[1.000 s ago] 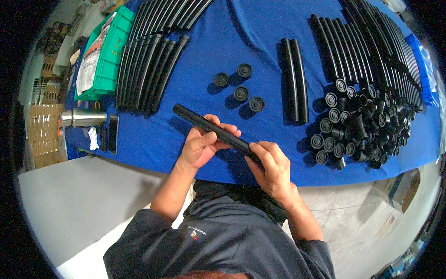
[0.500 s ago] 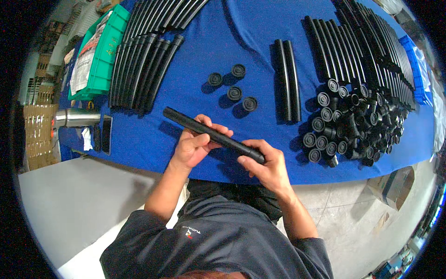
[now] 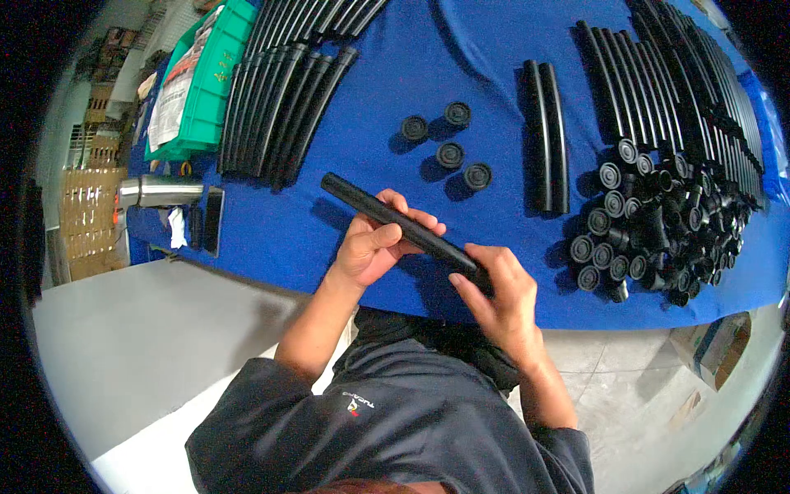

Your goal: The person assembles black plastic tubes with circular plastic end caps by hand on a workstation.

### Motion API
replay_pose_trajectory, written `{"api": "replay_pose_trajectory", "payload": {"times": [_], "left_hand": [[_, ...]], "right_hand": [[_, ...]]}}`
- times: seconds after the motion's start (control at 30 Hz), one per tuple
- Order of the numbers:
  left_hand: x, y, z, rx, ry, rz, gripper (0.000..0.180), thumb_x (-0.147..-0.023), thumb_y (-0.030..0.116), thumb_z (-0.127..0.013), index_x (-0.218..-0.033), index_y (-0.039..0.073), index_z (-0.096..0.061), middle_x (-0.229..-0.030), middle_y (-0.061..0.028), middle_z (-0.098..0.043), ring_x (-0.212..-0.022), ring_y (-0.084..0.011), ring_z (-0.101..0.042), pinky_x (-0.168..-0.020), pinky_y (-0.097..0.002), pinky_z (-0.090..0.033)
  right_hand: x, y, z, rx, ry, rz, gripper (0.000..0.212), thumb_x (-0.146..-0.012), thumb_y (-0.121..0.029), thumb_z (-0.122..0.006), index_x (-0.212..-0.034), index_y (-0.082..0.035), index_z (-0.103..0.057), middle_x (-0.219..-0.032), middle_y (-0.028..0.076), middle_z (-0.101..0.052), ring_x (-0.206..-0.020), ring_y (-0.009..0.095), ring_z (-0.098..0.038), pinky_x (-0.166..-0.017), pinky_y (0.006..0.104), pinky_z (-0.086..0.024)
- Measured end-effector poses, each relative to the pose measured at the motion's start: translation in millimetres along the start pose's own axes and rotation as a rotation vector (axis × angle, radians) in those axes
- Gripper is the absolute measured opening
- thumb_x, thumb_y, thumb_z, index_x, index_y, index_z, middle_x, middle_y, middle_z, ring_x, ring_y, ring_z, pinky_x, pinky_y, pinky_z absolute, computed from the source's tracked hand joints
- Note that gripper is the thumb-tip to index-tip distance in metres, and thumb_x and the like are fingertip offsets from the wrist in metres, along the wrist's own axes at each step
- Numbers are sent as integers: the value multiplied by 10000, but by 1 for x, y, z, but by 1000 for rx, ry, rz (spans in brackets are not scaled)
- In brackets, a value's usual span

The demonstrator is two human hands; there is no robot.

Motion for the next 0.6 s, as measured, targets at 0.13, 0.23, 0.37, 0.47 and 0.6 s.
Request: {"api": "replay_pose_trajectory", "payload": {"times": [0.13,0.23,0.37,0.47,0.6], "left_hand": [[0,-1,0,-20,1,-2,336,-918,87,-713,-1196,103,-525,-1239,-241,-648,-1242,-430,-589,-1078,-568,-474],[-2,-4,1,17,19,10,316,-923,69,-701,-1189,106,-534,-1242,-238,-651,-1238,-415,-595,-1091,-559,-462],[2,-1,-1,-39,-21,17,339,-899,100,-734,-1172,109,-534,-1245,-225,-656,-1241,-407,-597,-1089,-543,-460],[1,-3,-3,-35,-4,33,350,-885,109,-749,-1158,110,-530,-1236,-218,-663,-1240,-393,-599,-1089,-530,-456],[-2,1,-1,12,-20,-41,342,-881,95,-746,-1142,106,-524,-1233,-209,-667,-1232,-376,-606,-1105,-531,-437]], "right_hand": [[-2,19,-1,-253,-80,-273,337,-850,-76,-778,-1156,14,-672,-792,57,-672,-674,104,-615,-600,272,-506],[-4,-9,3,99,64,180,335,-857,-80,-775,-1159,20,-669,-782,39,-666,-636,93,-604,-572,257,-496],[11,32,-12,-387,-232,-551,352,-838,-91,-781,-1152,22,-670,-884,153,-686,-729,210,-654,-627,296,-518],[3,26,-6,-267,-183,-394,360,-825,-106,-796,-1138,25,-674,-897,144,-679,-772,195,-652,-663,303,-516],[1,7,-6,-50,-69,-116,347,-825,-99,-796,-1128,21,-678,-850,101,-671,-733,163,-635,-667,284,-497]]}}
Point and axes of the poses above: each hand's wrist, its own x-axis away from the middle knuckle, its own z-axis out of the back of the hand, y = z × x, the point moved 8 cm from there along -x, towards the middle knuckle
